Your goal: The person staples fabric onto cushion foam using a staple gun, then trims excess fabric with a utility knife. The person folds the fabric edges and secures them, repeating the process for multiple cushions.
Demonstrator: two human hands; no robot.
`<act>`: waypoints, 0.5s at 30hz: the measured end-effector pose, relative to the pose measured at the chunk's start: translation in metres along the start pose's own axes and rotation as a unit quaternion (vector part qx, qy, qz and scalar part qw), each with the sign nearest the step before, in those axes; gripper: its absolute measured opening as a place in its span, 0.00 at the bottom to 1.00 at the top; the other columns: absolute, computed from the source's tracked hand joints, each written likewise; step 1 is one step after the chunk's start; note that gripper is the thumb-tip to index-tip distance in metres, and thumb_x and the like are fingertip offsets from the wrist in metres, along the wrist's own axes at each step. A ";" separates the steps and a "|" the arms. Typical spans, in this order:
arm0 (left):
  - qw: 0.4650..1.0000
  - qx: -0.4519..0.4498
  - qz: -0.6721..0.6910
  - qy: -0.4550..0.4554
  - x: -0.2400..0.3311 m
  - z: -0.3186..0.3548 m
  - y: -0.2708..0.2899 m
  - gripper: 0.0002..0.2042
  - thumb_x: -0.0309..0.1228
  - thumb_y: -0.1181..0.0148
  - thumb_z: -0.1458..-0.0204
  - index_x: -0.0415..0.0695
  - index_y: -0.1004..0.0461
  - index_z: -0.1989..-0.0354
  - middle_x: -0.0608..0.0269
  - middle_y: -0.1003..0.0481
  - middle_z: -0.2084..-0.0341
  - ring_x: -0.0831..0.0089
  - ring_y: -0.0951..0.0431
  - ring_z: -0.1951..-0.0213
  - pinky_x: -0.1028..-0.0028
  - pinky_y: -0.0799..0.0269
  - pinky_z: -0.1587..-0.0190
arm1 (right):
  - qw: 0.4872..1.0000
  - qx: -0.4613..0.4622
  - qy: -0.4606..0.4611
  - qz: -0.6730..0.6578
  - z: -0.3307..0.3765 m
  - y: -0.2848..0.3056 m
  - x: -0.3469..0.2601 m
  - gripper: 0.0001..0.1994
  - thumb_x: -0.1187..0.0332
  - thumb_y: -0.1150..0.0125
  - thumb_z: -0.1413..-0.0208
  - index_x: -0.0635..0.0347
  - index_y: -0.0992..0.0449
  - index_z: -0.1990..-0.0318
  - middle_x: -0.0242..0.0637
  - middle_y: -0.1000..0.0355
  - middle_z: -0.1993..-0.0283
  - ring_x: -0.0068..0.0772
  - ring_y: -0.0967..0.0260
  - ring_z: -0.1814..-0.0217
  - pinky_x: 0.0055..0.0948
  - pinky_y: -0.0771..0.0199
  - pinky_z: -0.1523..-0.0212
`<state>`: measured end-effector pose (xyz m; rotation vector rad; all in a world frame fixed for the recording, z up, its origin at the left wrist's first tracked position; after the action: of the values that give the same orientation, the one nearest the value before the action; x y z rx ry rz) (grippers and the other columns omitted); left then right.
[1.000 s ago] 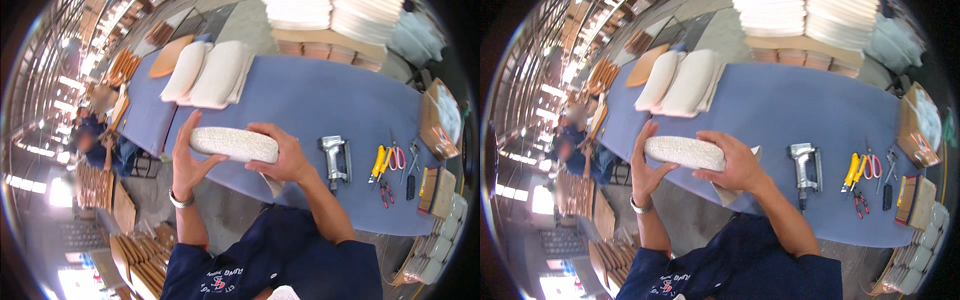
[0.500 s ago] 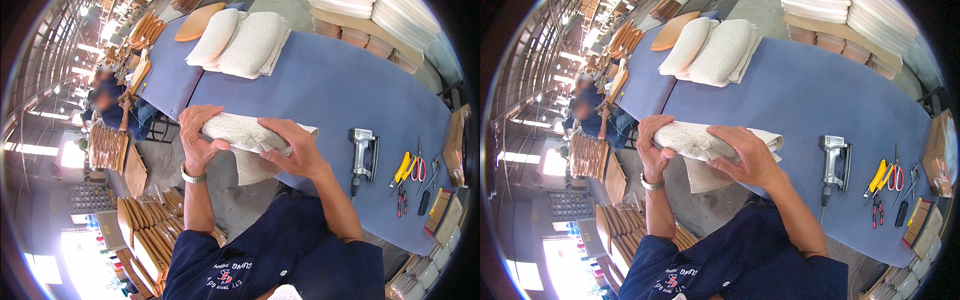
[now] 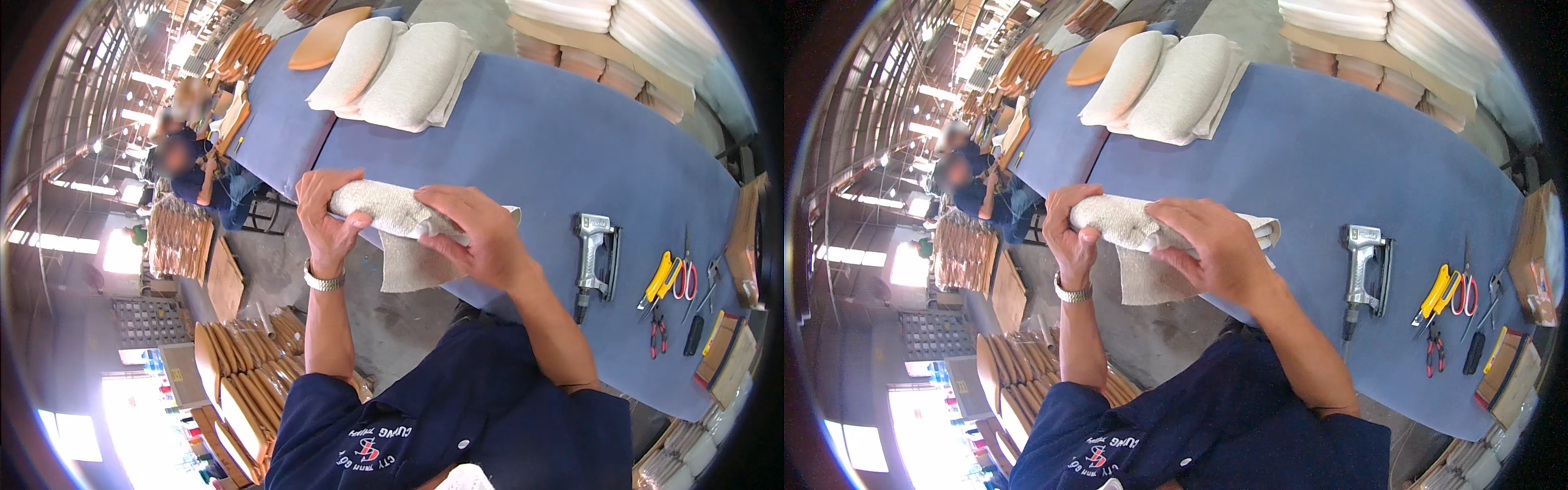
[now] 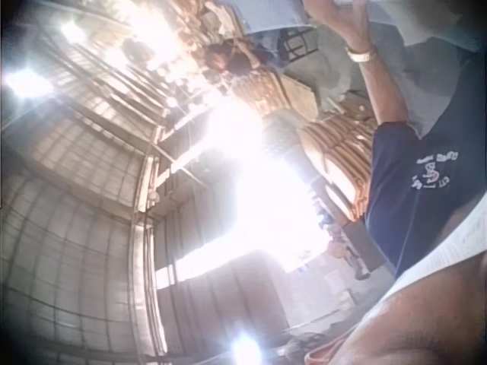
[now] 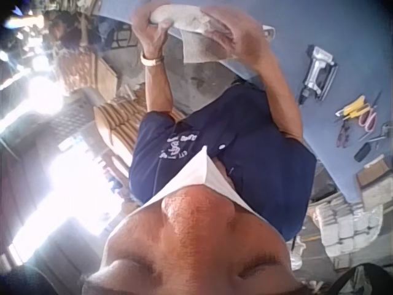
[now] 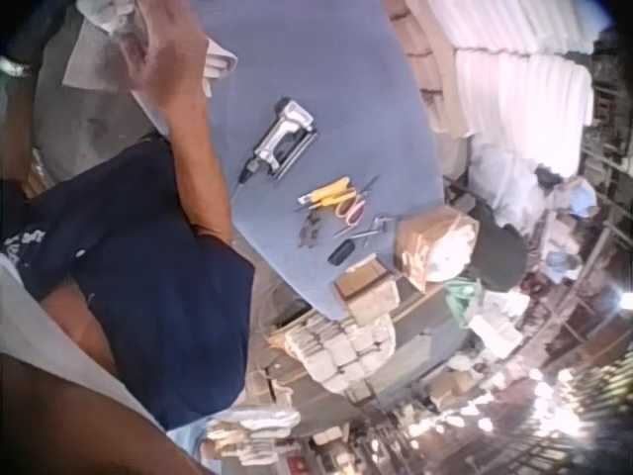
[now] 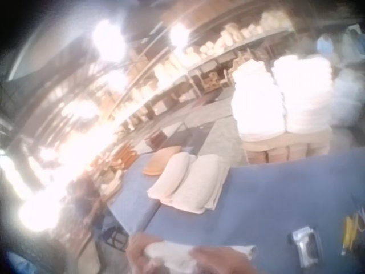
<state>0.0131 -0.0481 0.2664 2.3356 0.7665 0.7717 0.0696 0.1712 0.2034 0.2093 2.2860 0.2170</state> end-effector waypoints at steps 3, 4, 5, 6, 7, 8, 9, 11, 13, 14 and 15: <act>1.000 0.014 0.007 -0.003 0.000 -0.008 -0.005 0.39 0.73 0.46 0.47 0.42 0.17 0.65 0.63 0.19 0.70 0.65 0.23 0.62 0.65 0.36 0.50 | 0.999 -0.018 -0.015 -0.032 0.006 0.004 0.025 0.20 0.67 0.27 0.48 0.59 0.21 0.47 0.46 0.22 0.44 0.49 0.23 0.48 0.41 0.22 0.50; 1.000 0.016 0.006 -0.002 0.000 -0.010 -0.006 0.38 0.73 0.47 0.46 0.42 0.17 0.66 0.64 0.19 0.70 0.66 0.24 0.62 0.65 0.36 0.51 | 0.999 -0.018 -0.025 -0.018 0.005 0.007 0.026 0.19 0.67 0.27 0.48 0.59 0.20 0.48 0.45 0.22 0.46 0.48 0.22 0.49 0.41 0.21 0.51; 1.000 0.019 0.006 -0.001 -0.001 -0.013 -0.007 0.38 0.72 0.48 0.45 0.43 0.16 0.66 0.64 0.19 0.70 0.66 0.24 0.63 0.65 0.36 0.51 | 0.999 -0.018 -0.036 -0.004 0.003 0.009 0.028 0.17 0.67 0.27 0.48 0.60 0.20 0.50 0.45 0.21 0.48 0.48 0.22 0.49 0.40 0.21 0.52; 1.000 0.021 0.009 -0.004 -0.004 -0.015 -0.009 0.36 0.71 0.47 0.45 0.43 0.16 0.67 0.64 0.19 0.70 0.66 0.24 0.63 0.65 0.36 0.51 | 0.999 -0.017 -0.046 0.011 0.001 0.012 0.028 0.16 0.67 0.28 0.47 0.60 0.19 0.52 0.44 0.20 0.50 0.47 0.21 0.50 0.39 0.20 0.53; 1.000 0.026 0.012 -0.006 -0.008 -0.016 -0.011 0.35 0.69 0.46 0.44 0.44 0.16 0.67 0.65 0.19 0.71 0.66 0.24 0.63 0.65 0.36 0.51 | 0.999 0.017 -0.029 0.030 -0.003 0.015 0.021 0.14 0.68 0.28 0.47 0.61 0.19 0.53 0.43 0.20 0.52 0.45 0.21 0.53 0.37 0.21 0.55; 0.999 0.034 0.014 -0.009 -0.011 -0.018 -0.012 0.33 0.68 0.45 0.44 0.44 0.16 0.67 0.65 0.20 0.71 0.66 0.24 0.64 0.65 0.36 0.51 | 0.998 0.050 -0.009 0.048 -0.010 0.016 0.007 0.13 0.69 0.29 0.46 0.61 0.19 0.54 0.42 0.19 0.55 0.43 0.21 0.56 0.35 0.21 0.57; 1.000 0.024 0.008 -0.010 -0.011 -0.022 -0.014 0.34 0.67 0.46 0.42 0.44 0.16 0.67 0.64 0.19 0.71 0.65 0.23 0.63 0.65 0.36 0.51 | 0.994 0.083 0.012 0.065 -0.015 0.017 -0.006 0.11 0.70 0.29 0.45 0.62 0.18 0.55 0.41 0.19 0.57 0.41 0.21 0.58 0.33 0.22 0.59; 1.000 0.014 -0.012 -0.009 -0.006 -0.029 -0.015 0.35 0.67 0.50 0.40 0.42 0.16 0.66 0.62 0.19 0.71 0.65 0.22 0.62 0.64 0.35 0.50 | 0.993 0.096 0.022 0.070 -0.021 0.016 -0.026 0.08 0.69 0.29 0.45 0.62 0.18 0.61 0.42 0.21 0.65 0.37 0.23 0.66 0.31 0.24 0.65; 0.999 0.028 -0.011 -0.022 -0.012 -0.034 -0.022 0.26 0.59 0.43 0.42 0.46 0.15 0.67 0.64 0.19 0.71 0.64 0.22 0.63 0.65 0.35 0.50 | 0.997 0.054 -0.014 0.056 -0.017 0.010 -0.035 0.07 0.67 0.30 0.44 0.62 0.19 0.66 0.41 0.23 0.73 0.36 0.27 0.73 0.31 0.28 0.70; 0.999 0.037 -0.016 -0.025 -0.014 -0.036 -0.028 0.24 0.57 0.40 0.43 0.47 0.15 0.67 0.65 0.19 0.71 0.64 0.22 0.63 0.65 0.35 0.50 | 0.997 0.006 -0.057 0.045 -0.009 0.006 -0.030 0.09 0.66 0.30 0.43 0.62 0.20 0.69 0.40 0.24 0.76 0.36 0.29 0.76 0.32 0.31 0.73; 0.998 0.045 -0.022 -0.028 -0.014 -0.038 -0.029 0.21 0.55 0.38 0.44 0.47 0.15 0.68 0.66 0.18 0.71 0.64 0.22 0.63 0.65 0.35 0.50 | 0.993 -0.044 -0.101 0.036 -0.006 0.000 -0.023 0.11 0.65 0.31 0.42 0.61 0.21 0.72 0.39 0.26 0.78 0.36 0.32 0.80 0.33 0.33 0.76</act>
<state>-0.0315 -0.0249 0.2685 2.4013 0.8401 0.6626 0.0803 0.1655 0.2237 0.2576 2.0663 0.3193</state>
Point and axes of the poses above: each hand's wrist, its own z-axis away from the middle knuckle, its own y-axis out of the back of the hand, x = y × z, the point moved 4 cm from there along -z, towards the middle knuckle
